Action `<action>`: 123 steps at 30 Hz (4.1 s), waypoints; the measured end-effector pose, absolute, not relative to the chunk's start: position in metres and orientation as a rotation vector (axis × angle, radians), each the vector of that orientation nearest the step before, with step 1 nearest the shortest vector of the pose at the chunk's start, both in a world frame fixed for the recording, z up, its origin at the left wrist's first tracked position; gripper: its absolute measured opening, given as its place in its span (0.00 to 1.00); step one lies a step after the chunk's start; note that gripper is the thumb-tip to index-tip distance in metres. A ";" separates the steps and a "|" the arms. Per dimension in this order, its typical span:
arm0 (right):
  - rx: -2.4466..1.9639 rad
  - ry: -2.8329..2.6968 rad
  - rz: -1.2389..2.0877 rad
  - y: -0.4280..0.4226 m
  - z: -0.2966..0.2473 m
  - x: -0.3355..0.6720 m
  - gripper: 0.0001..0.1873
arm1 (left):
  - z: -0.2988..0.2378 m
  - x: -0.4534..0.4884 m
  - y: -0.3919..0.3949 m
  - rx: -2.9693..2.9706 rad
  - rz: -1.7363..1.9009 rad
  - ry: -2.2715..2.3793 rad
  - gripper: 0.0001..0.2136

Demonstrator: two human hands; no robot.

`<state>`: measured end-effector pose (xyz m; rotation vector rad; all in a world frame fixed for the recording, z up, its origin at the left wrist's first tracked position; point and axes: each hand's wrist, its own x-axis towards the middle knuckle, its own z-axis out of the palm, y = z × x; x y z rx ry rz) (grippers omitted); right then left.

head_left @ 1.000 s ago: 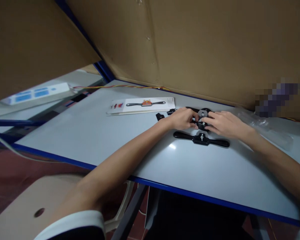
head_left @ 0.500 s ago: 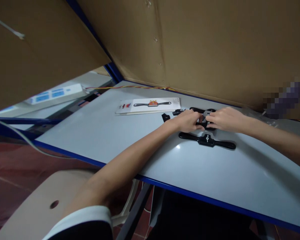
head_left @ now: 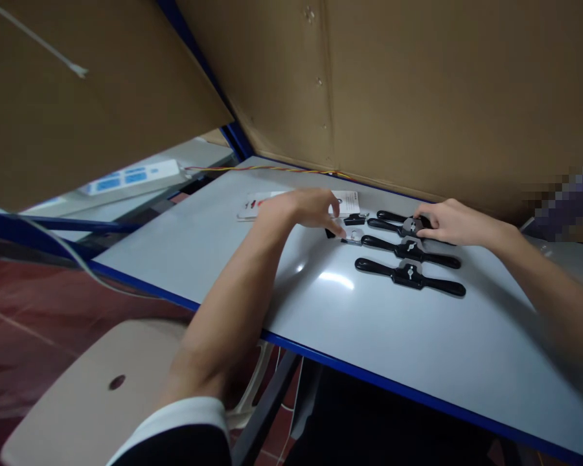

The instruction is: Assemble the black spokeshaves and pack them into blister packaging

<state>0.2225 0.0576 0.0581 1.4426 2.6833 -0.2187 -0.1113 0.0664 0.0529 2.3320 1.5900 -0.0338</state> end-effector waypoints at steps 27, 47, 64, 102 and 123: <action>1.568 2.803 -0.518 0.055 0.018 0.217 0.06 | 0.021 -0.089 0.088 2.510 -0.009 1.484 0.18; 1.683 3.032 -0.656 0.063 0.002 0.213 0.18 | -0.015 -0.018 0.081 2.570 0.807 1.173 0.19; 1.977 3.198 -0.976 0.049 -0.015 0.213 0.10 | -0.012 -0.008 0.087 2.529 0.593 1.218 0.11; 1.699 3.205 -1.282 0.049 -0.015 0.222 0.15 | -0.022 -0.010 0.083 2.403 0.688 1.144 0.07; 1.402 3.218 -0.634 0.056 0.002 0.229 0.10 | -0.021 0.004 0.074 2.367 0.700 1.249 0.08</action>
